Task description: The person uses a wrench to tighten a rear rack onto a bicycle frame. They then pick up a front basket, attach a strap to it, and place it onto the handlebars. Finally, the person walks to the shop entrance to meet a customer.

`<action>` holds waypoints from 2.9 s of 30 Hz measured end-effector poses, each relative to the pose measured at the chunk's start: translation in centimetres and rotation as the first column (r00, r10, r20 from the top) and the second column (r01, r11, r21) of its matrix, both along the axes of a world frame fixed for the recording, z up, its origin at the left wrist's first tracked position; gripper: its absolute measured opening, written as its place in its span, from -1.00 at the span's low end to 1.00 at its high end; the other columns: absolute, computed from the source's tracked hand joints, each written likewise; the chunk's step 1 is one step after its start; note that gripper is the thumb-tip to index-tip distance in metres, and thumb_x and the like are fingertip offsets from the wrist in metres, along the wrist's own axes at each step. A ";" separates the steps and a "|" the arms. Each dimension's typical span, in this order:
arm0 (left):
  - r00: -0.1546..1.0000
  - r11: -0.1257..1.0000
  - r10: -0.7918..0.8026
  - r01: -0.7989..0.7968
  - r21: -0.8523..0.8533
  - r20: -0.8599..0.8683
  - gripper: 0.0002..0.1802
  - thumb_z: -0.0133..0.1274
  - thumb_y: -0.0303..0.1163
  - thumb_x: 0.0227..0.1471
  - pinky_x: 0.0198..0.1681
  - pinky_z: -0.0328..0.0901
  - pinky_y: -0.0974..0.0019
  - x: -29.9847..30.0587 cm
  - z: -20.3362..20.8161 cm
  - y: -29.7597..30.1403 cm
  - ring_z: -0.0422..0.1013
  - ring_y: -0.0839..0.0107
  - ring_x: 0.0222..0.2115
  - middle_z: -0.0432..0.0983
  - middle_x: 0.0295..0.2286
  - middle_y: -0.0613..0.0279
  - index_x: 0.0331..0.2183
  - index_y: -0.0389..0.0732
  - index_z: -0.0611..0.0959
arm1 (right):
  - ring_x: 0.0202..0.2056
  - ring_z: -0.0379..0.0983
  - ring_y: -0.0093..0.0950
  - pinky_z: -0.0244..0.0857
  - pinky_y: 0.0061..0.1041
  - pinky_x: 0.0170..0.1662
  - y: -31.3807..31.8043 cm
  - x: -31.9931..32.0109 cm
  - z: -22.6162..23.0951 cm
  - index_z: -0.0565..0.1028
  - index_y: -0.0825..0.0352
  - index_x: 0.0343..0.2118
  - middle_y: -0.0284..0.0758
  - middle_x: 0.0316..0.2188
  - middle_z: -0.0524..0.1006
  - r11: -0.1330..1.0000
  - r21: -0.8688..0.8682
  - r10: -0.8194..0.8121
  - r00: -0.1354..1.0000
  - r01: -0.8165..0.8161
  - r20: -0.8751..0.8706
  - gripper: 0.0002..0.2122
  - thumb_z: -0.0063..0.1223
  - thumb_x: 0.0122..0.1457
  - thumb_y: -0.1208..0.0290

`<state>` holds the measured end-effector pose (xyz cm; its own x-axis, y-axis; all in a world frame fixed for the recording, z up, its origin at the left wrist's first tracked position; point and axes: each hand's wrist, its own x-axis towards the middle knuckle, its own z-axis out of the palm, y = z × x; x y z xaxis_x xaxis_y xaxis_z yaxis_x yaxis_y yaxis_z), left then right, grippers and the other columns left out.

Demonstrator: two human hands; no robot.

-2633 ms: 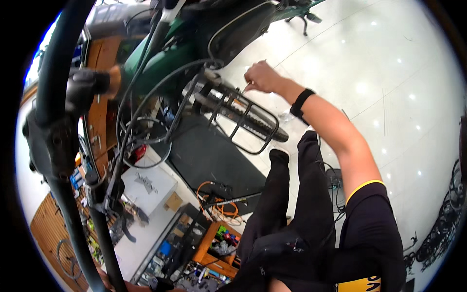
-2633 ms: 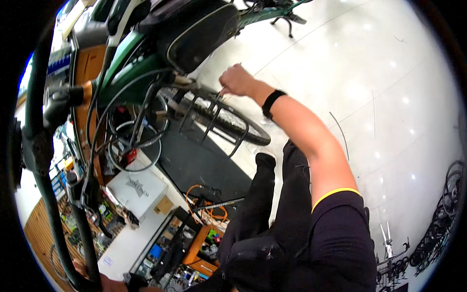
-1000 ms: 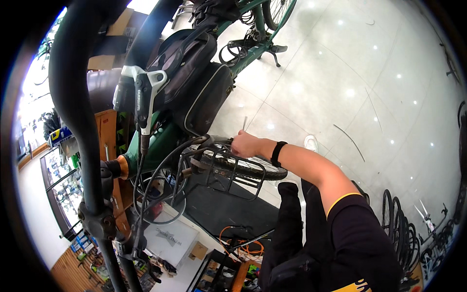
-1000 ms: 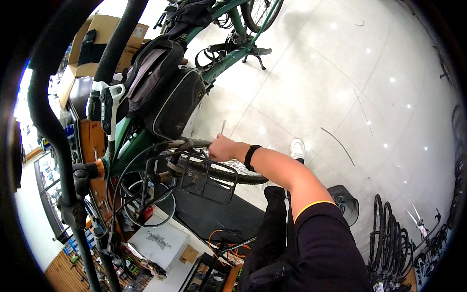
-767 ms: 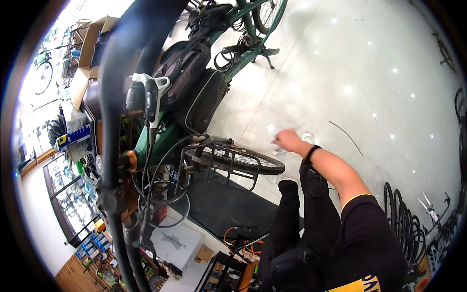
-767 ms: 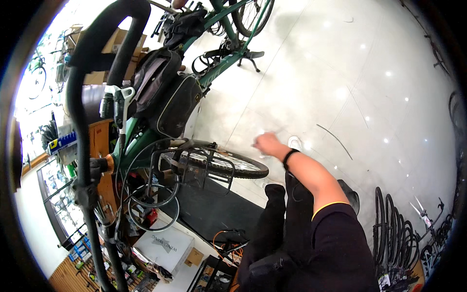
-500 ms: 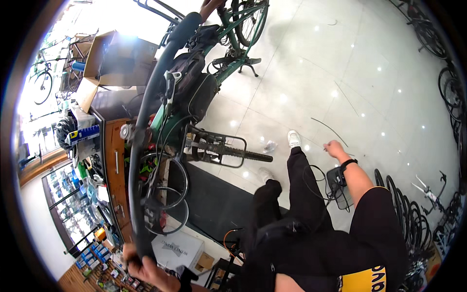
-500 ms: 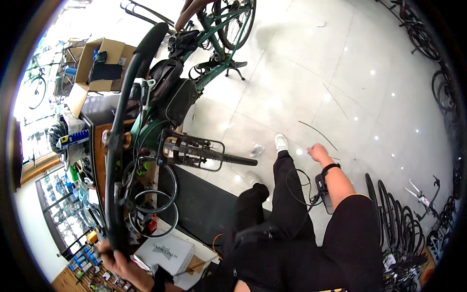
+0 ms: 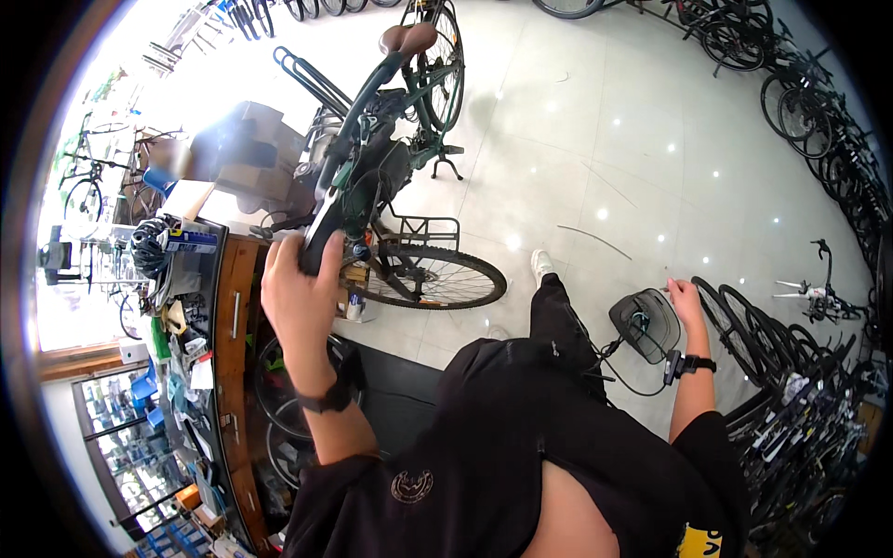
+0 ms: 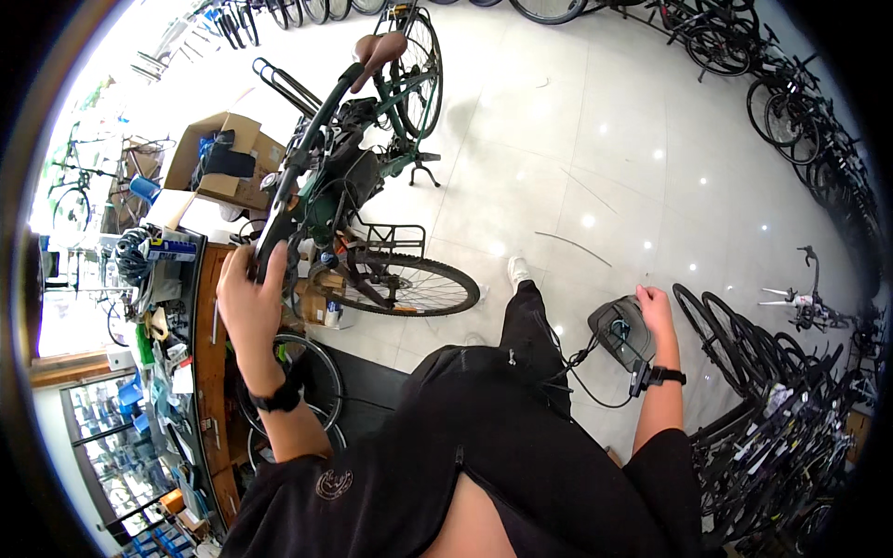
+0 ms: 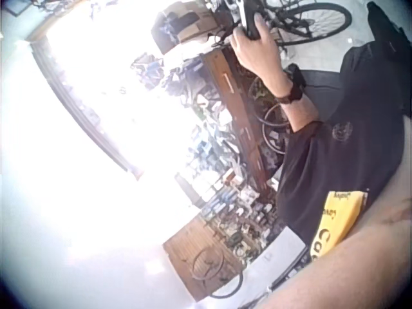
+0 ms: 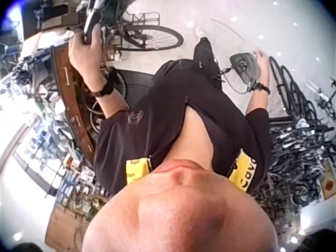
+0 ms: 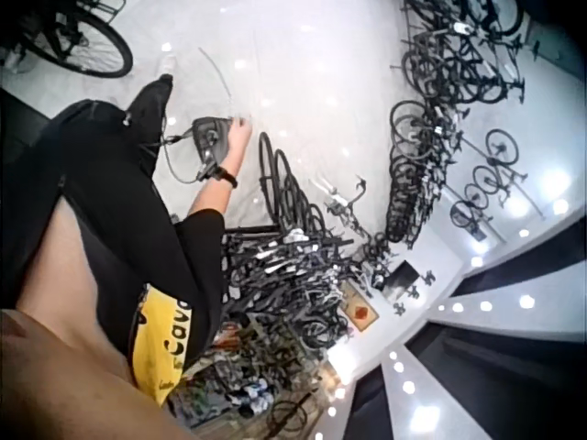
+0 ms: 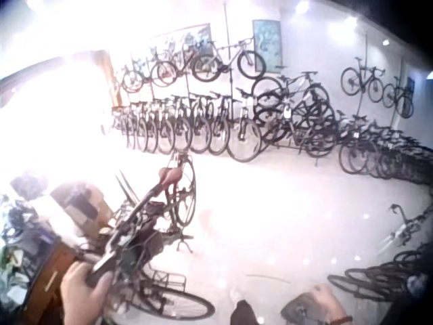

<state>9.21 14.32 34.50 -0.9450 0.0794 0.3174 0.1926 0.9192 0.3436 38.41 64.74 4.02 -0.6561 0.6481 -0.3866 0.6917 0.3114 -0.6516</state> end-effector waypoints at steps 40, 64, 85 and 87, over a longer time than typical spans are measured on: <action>0.795 0.996 -0.084 0.092 0.016 0.600 -0.69 0.01 -0.18 0.03 -0.33 0.33 0.03 12.3 -18.0 14.6 0.44 -0.04 -0.40 0.51 -0.50 -0.08 -0.44 -0.26 0.62 | -0.61 0.36 -0.33 0.24 -0.37 -0.47 12.6 -14.2 6.5 0.45 0.52 -0.53 -0.07 -0.64 0.45 0.811 0.022 0.582 0.802 -0.585 -0.134 -0.69 0.12 0.05 0.29; 0.593 0.983 -0.177 0.077 0.164 0.785 -0.75 -0.02 -0.31 0.04 -0.28 0.31 0.07 -17.9 -19.7 28.1 0.42 -0.06 -0.35 0.51 -0.41 -0.10 -0.33 -0.29 0.60 | -0.58 0.23 -0.62 0.18 -0.56 -0.48 19.2 -52.7 15.3 0.45 0.45 -0.37 -0.41 -0.65 0.37 0.560 -0.081 0.827 0.562 -0.825 -0.003 -0.78 0.10 0.11 0.35; 0.046 0.542 0.125 -0.840 -0.029 0.991 -0.63 0.11 -0.19 -0.02 -0.18 0.33 0.17 -13.6 -37.4 46.5 0.48 0.07 -0.30 0.57 -0.38 -0.07 -0.31 -0.33 0.64 | -0.57 0.26 -0.55 0.22 -0.51 -0.45 29.7 -95.0 11.4 0.46 0.44 -0.37 -0.33 -0.64 0.39 0.129 0.020 0.990 0.130 -0.991 0.057 -0.78 0.09 0.10 0.34; -0.003 0.595 0.070 -0.802 -0.045 0.998 -0.65 0.08 -0.20 0.00 -0.28 0.34 0.20 -18.6 -36.3 46.7 0.49 0.19 -0.40 0.57 -0.46 0.02 -0.35 -0.34 0.63 | -0.57 0.28 -0.51 0.22 -0.48 -0.44 31.0 -98.2 10.4 0.47 0.45 -0.37 -0.30 -0.63 0.40 0.136 0.058 0.983 0.142 -0.989 0.116 -0.77 0.09 0.10 0.33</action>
<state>-9.35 61.05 -1.85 -0.2501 -0.2732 -0.9289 -0.9431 0.2857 0.1699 -59.78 95.71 14.41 -0.7500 -0.5094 -0.4219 -0.2369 0.8024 -0.5478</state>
